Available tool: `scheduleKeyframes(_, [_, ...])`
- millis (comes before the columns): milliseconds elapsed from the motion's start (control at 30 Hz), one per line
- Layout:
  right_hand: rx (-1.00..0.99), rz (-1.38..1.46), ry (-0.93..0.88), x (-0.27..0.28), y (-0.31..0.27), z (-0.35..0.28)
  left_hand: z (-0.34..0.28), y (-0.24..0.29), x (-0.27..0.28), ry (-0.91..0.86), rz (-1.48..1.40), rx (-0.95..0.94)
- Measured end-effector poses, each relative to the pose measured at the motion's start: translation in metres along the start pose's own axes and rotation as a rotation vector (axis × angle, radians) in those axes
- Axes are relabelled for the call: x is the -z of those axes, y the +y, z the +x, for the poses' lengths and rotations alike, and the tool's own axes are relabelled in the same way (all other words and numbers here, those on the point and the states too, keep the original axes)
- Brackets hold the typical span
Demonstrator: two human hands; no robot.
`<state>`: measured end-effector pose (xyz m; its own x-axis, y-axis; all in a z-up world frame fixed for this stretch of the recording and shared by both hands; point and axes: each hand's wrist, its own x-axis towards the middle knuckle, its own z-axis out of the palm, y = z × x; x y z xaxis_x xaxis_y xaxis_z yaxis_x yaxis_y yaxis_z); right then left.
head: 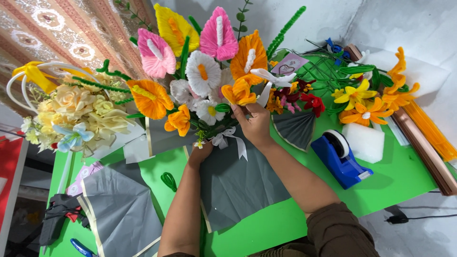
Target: The person assembles a bouquet of artificial flowers by hand, inserting individual stems into the arrangement and securing the components.
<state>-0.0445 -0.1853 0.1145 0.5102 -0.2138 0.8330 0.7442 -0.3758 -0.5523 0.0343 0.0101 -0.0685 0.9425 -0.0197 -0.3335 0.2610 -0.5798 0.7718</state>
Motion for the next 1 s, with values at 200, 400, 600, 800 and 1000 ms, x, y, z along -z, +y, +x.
scheduleKeyframes(200, [-0.012,0.001,-0.126,0.023,-0.013,-0.006,-0.015,0.007,0.001,-0.110,0.809,-0.276])
scheduleKeyframes(400, [-0.062,-0.172,-0.358,0.083,-0.005,-0.035,-0.003,-0.009,0.002,-0.114,0.707,-0.240])
scheduleKeyframes(600, [-0.162,-0.437,-0.388,0.179,0.011,-0.048,-0.011,-0.030,0.003,-0.088,0.585,-0.173])
scheduleKeyframes(800, [-0.384,-0.675,-0.292,0.262,0.012,-0.031,-0.015,-0.017,0.002,-0.107,0.844,-0.307])
scheduleKeyframes(1000, [-0.276,-1.090,-0.186,0.344,0.067,-0.025,-0.013,-0.018,0.005,-0.136,0.507,-0.173])
